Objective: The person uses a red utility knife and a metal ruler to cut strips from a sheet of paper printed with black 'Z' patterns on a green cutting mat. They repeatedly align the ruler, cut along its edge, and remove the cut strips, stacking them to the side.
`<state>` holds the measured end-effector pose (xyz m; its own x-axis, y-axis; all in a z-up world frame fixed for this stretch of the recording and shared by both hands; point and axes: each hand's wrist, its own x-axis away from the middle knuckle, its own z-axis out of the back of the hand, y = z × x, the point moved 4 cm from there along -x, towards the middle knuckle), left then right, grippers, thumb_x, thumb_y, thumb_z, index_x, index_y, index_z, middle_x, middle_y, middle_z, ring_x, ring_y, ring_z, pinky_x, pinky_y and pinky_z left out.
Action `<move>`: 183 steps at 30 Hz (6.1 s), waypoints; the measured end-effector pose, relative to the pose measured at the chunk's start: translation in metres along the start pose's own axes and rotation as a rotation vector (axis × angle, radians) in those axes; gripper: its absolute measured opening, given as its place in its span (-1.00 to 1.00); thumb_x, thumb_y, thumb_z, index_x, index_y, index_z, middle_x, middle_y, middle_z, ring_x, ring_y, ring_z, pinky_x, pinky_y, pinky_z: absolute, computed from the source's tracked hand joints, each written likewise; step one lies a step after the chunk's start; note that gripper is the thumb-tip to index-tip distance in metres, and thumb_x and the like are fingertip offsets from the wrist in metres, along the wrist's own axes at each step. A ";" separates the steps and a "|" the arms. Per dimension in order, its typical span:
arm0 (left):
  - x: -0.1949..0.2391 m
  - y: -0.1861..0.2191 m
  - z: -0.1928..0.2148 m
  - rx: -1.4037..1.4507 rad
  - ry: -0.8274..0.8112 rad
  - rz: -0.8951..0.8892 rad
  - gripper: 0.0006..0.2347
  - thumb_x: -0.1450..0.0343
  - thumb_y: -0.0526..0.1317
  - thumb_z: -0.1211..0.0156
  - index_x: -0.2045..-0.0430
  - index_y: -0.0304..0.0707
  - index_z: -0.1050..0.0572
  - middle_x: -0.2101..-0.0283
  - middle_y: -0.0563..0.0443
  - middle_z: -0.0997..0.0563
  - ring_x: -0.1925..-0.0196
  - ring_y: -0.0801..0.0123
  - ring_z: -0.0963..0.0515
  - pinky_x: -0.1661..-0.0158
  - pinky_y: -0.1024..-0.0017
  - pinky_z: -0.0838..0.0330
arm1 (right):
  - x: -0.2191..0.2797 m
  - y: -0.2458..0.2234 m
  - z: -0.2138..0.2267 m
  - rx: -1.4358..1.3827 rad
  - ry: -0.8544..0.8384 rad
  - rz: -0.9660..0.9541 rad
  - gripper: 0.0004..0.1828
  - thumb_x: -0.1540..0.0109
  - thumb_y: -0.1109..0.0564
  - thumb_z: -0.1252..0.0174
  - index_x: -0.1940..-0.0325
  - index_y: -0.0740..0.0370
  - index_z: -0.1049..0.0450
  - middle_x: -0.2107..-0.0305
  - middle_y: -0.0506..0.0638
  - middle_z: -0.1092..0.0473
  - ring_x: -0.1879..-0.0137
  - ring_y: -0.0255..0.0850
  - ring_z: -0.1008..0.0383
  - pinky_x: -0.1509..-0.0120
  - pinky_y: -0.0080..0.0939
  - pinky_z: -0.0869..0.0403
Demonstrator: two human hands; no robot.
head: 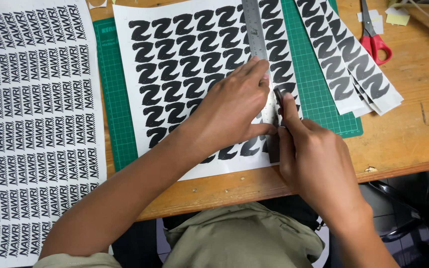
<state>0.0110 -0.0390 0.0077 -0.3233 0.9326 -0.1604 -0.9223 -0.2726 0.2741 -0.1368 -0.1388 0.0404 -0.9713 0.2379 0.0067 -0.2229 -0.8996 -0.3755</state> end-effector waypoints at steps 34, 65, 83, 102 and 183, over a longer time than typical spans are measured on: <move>-0.001 0.018 -0.009 -0.123 -0.116 0.083 -0.07 -0.16 0.45 -0.59 -0.08 -0.55 -0.66 -0.55 -0.54 -0.34 -0.65 -0.32 -0.31 -0.52 -0.18 -0.25 | 0.073 -0.005 -0.010 0.136 -0.025 -0.120 -0.24 -0.45 0.07 -0.14 -0.79 0.12 -0.30 0.38 0.11 -0.46 0.47 0.47 -0.47 0.46 0.46 -0.36; -0.013 0.031 -0.012 -0.180 -0.270 0.200 -0.01 0.03 0.61 -0.76 0.03 -0.32 -0.74 -0.61 -0.53 -0.23 -0.68 -0.34 -0.23 -0.54 -0.33 -0.15 | 0.157 -0.006 -0.034 0.339 0.079 -0.146 -0.27 -0.50 0.00 -0.15 -0.80 0.01 -0.30 0.42 -0.10 -0.21 0.69 0.02 -0.15 0.64 0.11 -0.27; 0.002 0.004 0.003 -0.113 -0.012 -0.016 -0.29 -0.38 0.41 -0.44 0.08 -0.43 -0.67 -0.19 -0.32 -0.60 -0.35 -0.12 -0.53 -0.37 -0.24 -0.31 | 0.010 0.069 0.018 0.094 0.048 -0.254 -0.29 -0.55 0.10 0.04 -0.84 -0.20 -0.22 0.08 0.24 -0.31 0.10 0.45 -0.43 0.14 0.52 -0.46; -0.024 -0.029 0.002 0.133 0.262 -0.047 -0.56 -0.37 0.15 -0.55 0.30 -0.18 -0.48 0.11 0.01 -0.51 -0.03 0.03 -0.61 -0.16 -0.12 -0.46 | -0.185 0.109 -0.008 -0.096 0.148 -0.125 -0.86 -0.33 -0.04 -0.39 0.08 -0.06 -0.78 0.49 -0.12 -0.60 0.13 0.14 -0.71 0.09 0.16 -0.59; -0.015 -0.045 -0.006 1.142 0.460 0.352 -0.95 -0.46 -0.33 -0.49 0.36 -0.31 -0.74 0.50 0.06 -0.78 0.23 0.44 -0.87 -0.66 -0.09 -0.04 | -0.146 0.057 -0.007 -0.906 0.449 0.058 -0.79 -0.57 0.22 -0.41 0.12 0.39 -0.69 0.64 -0.01 -0.33 0.42 -0.41 -0.25 0.34 -0.42 -0.29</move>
<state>0.0555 -0.0421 -0.0083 -0.7658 0.6223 -0.1621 -0.1415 0.0829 0.9865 -0.0073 -0.2223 0.0114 -0.8157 0.4863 -0.3132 0.1524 -0.3417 -0.9274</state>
